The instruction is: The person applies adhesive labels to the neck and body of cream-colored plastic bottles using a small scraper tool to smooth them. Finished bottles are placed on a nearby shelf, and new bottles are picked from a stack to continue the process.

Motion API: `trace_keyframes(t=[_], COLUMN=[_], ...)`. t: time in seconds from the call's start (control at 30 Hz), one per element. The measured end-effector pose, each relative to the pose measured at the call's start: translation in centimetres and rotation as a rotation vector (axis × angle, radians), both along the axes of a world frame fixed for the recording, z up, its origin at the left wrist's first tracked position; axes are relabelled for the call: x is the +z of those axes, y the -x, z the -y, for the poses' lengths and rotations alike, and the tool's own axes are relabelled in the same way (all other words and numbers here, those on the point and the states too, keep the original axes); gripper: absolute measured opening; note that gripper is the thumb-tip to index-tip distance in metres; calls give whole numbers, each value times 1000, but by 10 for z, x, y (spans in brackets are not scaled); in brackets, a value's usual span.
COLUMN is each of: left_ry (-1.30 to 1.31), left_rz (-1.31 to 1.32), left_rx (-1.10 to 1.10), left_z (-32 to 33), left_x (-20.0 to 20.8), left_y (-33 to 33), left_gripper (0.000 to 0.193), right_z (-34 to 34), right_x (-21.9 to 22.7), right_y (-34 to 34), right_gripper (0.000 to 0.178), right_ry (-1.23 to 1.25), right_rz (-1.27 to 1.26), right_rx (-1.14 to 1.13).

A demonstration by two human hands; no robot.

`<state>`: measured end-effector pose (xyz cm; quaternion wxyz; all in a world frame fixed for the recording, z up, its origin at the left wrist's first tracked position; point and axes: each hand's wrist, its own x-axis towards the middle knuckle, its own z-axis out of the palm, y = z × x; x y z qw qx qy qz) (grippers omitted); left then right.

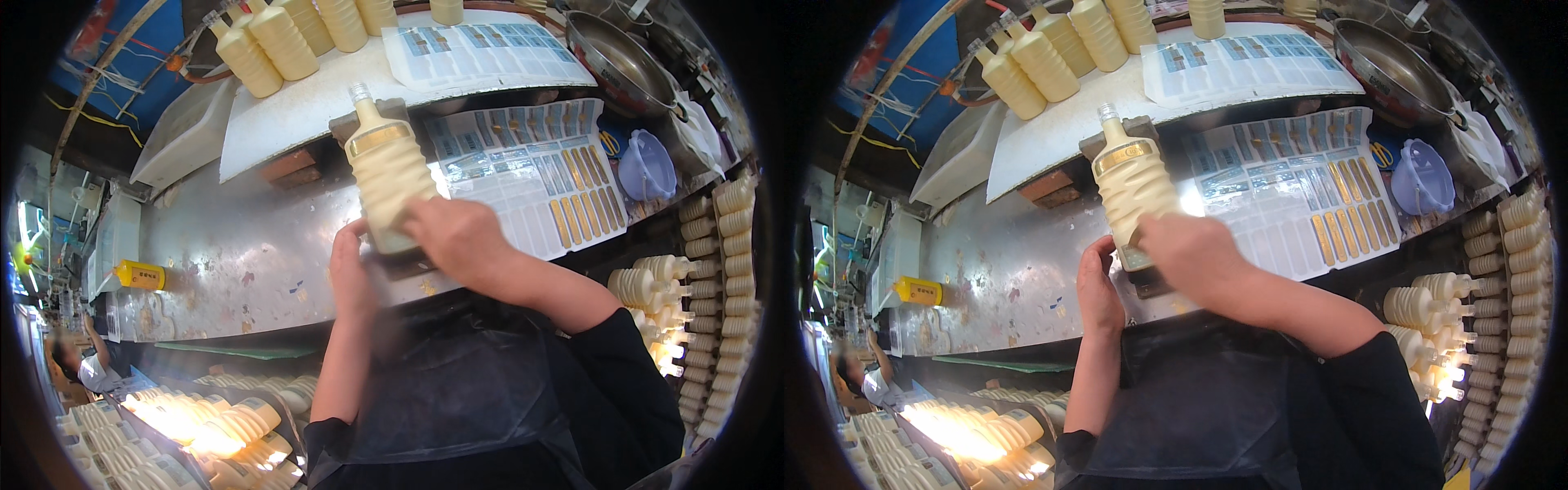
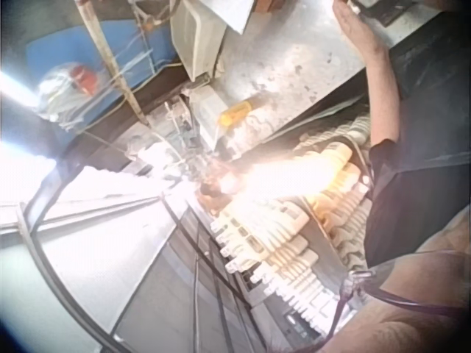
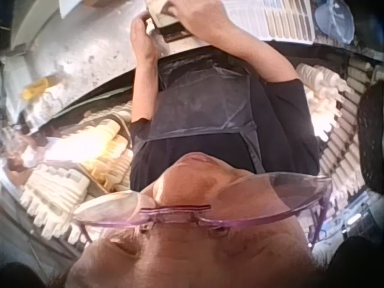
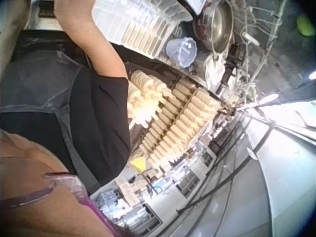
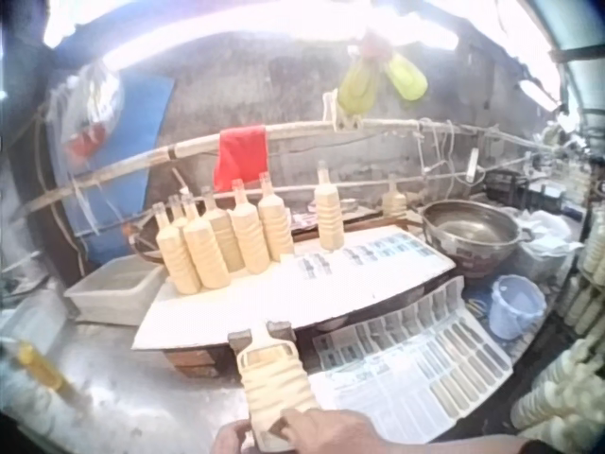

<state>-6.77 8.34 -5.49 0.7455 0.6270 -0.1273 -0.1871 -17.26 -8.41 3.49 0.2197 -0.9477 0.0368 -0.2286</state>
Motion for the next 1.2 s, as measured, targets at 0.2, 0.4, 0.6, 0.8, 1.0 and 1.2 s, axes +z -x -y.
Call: trace_keyframes(t=[0.2, 0.4, 0.6, 0.8, 1.0, 1.2], left_ry=[-39, -28, 1, 145, -26, -105], left_rz=[107, 53, -81, -129, 8, 760], left_rx=[59, -51, -51, -171, -252, -134], left_z=[34, 79, 86, 70, 32, -21], left_x=[44, 60, 52, 77, 131, 143], left_y=[-18, -66, -88, -99, -73, -8], left_gripper=[46, 44, 26, 38, 30, 32], right_z=[29, 28, 70, 65, 43, 60], right_x=[26, 21, -18, -16, 5, 10], right_y=[-49, -98, -95, -74, -49, -38], right_gripper=[21, 26, 24, 24, 24, 27], right_ry=[-380, -303, -595, -754, -700, -920], right_rz=[197, 154, 158, 285, 320, 302], right_rx=[-216, -134, -342, -170, 12, 134])
